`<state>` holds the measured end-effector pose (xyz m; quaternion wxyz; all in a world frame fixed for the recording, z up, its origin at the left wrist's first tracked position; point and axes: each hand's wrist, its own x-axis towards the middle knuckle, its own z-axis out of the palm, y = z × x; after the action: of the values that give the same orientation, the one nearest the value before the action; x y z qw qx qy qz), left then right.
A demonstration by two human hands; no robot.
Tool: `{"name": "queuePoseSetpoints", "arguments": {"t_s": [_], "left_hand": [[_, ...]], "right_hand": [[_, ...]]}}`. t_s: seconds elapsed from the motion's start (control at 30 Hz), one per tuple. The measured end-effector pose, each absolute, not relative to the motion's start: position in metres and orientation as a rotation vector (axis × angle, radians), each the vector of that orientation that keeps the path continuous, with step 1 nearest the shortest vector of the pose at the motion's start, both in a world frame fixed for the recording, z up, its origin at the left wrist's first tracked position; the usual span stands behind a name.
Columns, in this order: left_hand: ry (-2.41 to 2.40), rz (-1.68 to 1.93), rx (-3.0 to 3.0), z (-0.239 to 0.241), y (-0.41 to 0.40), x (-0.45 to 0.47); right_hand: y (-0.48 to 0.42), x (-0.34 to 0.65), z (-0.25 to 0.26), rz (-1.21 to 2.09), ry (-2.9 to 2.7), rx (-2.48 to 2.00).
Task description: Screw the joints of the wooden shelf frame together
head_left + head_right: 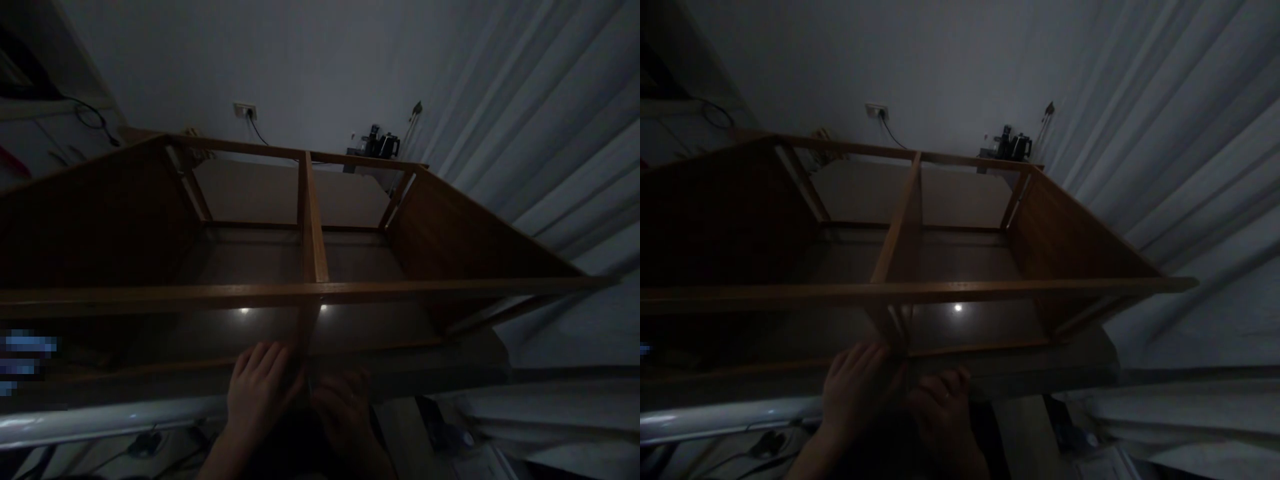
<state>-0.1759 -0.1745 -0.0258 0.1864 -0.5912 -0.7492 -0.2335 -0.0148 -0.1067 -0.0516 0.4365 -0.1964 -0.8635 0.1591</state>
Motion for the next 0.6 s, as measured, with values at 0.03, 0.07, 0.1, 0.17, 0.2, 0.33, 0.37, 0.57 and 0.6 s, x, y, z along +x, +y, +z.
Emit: {"name": "queuePoseSetpoints", "arguments": {"t_s": [0.03,0.07,0.1,0.17,0.2,0.33,0.37,0.57,0.6], "left_hand": [[-2.108,-0.65,-1.661,-0.026,-0.175,-0.176],[-2.104,-0.647,-1.663,-0.026,-0.175,-0.176],[-2.1,-0.651,-1.663,-0.026,-0.175,-0.176],[-2.105,-0.664,-1.658,-0.024,-0.176,-0.175],[-2.107,-0.673,-1.652,-0.022,-0.176,-0.175],[-2.113,-0.685,-1.656,-0.015,-0.177,-0.173],[-2.134,-0.685,-1.656,-0.013,-0.177,-0.173],[-2.311,-0.668,-1.682,0.01,-0.181,-0.164],[-2.319,-0.666,-1.69,0.018,-0.184,-0.16]], "right_hand": [[-0.106,-0.015,-0.053,0.385,-2.162,-0.472],[-0.105,-0.015,-0.054,0.371,-2.17,-0.455],[-0.104,-0.015,-0.055,0.357,-2.173,-0.437],[-0.103,-0.015,-0.058,0.343,-2.171,-0.416],[-0.102,-0.015,-0.06,0.338,-2.163,-0.413],[-0.102,-0.014,-0.064,0.342,-2.157,-0.436],[-0.102,-0.014,-0.064,0.346,-2.15,-0.437],[-0.112,-0.009,-0.08,0.297,-2.186,-0.534],[-0.113,-0.009,-0.085,0.269,-2.228,-0.571]]}}
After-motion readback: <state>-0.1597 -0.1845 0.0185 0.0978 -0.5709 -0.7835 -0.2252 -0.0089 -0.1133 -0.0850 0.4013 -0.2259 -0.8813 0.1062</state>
